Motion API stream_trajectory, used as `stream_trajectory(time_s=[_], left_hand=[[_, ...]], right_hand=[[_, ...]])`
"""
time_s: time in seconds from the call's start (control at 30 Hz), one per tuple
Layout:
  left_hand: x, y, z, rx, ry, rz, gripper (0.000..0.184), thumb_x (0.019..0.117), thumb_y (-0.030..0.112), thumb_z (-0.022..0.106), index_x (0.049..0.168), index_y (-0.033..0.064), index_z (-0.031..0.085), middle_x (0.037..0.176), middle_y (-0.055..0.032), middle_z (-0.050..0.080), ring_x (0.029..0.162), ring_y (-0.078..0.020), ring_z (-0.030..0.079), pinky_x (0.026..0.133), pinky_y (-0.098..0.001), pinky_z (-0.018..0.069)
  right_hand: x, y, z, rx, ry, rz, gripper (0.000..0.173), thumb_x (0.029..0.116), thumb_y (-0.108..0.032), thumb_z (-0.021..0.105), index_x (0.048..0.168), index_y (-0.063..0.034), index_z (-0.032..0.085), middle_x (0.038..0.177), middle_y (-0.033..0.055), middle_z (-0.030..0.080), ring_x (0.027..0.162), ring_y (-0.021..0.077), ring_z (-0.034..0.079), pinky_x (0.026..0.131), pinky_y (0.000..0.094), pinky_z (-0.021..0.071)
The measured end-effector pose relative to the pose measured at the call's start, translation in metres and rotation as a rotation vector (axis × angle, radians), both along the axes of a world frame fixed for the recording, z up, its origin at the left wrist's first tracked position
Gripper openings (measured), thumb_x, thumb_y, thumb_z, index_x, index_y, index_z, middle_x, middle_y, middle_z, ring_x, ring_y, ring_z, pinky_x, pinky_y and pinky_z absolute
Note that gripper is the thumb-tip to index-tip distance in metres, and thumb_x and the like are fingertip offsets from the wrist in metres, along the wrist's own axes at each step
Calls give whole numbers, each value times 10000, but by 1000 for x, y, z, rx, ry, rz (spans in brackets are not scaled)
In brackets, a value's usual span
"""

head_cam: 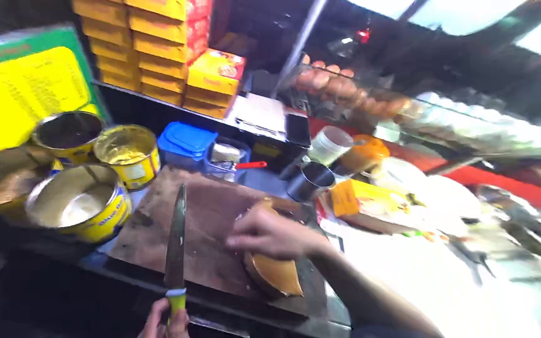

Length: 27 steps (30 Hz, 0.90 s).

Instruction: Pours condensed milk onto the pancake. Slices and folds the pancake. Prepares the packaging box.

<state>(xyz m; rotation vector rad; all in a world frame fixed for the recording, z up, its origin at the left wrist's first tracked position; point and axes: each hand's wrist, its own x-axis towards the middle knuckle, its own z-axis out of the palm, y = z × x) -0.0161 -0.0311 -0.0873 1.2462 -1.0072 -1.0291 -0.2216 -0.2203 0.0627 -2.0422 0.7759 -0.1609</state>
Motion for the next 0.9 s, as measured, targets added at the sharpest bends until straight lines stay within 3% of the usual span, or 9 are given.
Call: stream_trajectory(time_s=[0.1, 0.2, 0.27, 0.33, 0.4, 0.47, 0.53, 0.73, 0.9], left_hand=[[-58, -25, 31, -109, -360, -177, 435, 1022, 296, 603, 1102, -131, 618, 919, -177, 697, 755, -130, 685, 700, -290, 595], [-137, -31, 36, -288, -511, -480, 475, 936, 237, 632, 1289, -81, 619, 1353, -327, 530, 1216, -399, 578, 1010, -485, 502], [-180, -27, 25, -353, -507, -659, 551, 915, 319, 686, 1369, 13, 622, 1453, -312, 485, 1243, -463, 554, 999, -594, 477], [-203, -18, 19, -349, -412, -872, 476, 948, 286, 674, 1352, 36, 642, 1413, -241, 556, 1229, -382, 587, 1016, -532, 491], [-221, -11, 11, -324, -276, -1035, 327, 994, 186, 640, 1258, -3, 677, 1296, -192, 653, 1164, -264, 650, 1005, -381, 533], [-235, 1, 3, -276, -203, -1082, 241, 1018, 118, 599, 1183, -32, 690, 1204, -187, 685, 1042, -184, 686, 925, -278, 558], [-244, 15, -4, -205, -202, -1032, 219, 1014, 90, 590, 1144, -44, 705, 1166, -184, 699, 1010, -154, 689, 903, -255, 558], [-248, 52, -12, 9, -254, -838, 242, 1021, 101, 575, 1143, -70, 696, 1160, -179, 694, 1019, -125, 678, 918, -283, 563], [-255, 54, -14, 58, -197, -852, 256, 1031, 116, 560, 1150, -81, 671, 1182, -154, 676, 1048, -99, 665, 922, -282, 567]], right_hand=[[-50, 101, -41, 125, -135, -279, 396, 1079, -277, 521, 1269, 42, 658, 1084, 146, 736, 972, 137, 704, 908, 335, 565], [-84, 160, -85, 112, -429, -909, 266, 1036, -172, 570, 1194, 33, 630, 992, 22, 727, 892, 31, 692, 839, 247, 588], [-138, 174, -92, 88, -460, -1176, 215, 1030, -108, 522, 1186, 21, 595, 941, 4, 737, 840, 60, 709, 788, 274, 610], [-208, 180, -96, -43, -101, -1332, 290, 1030, -123, 502, 1253, 47, 574, 881, 33, 693, 769, 103, 685, 740, 309, 598], [-275, 175, -98, -140, 308, -1340, 340, 1038, -152, 517, 1304, 39, 611, 969, 181, 704, 853, 290, 689, 793, 493, 554], [-325, 160, -109, -161, 490, -1274, 380, 1031, -225, 557, 1335, -6, 620, 1160, 243, 692, 1062, 407, 675, 924, 599, 510], [-354, 139, -128, -214, 463, -1183, 422, 992, -233, 607, 1338, 8, 618, 1229, 259, 671, 1167, 432, 630, 1013, 598, 468], [-362, 81, -174, -336, 233, -952, 431, 945, -177, 664, 1323, 27, 634, 1212, 241, 690, 1175, 412, 632, 1048, 555, 467], [-380, 99, -173, -454, 74, -1007, 387, 967, -235, 678, 1261, 17, 684, 1231, 214, 699, 1207, 379, 642, 1065, 543, 473]])
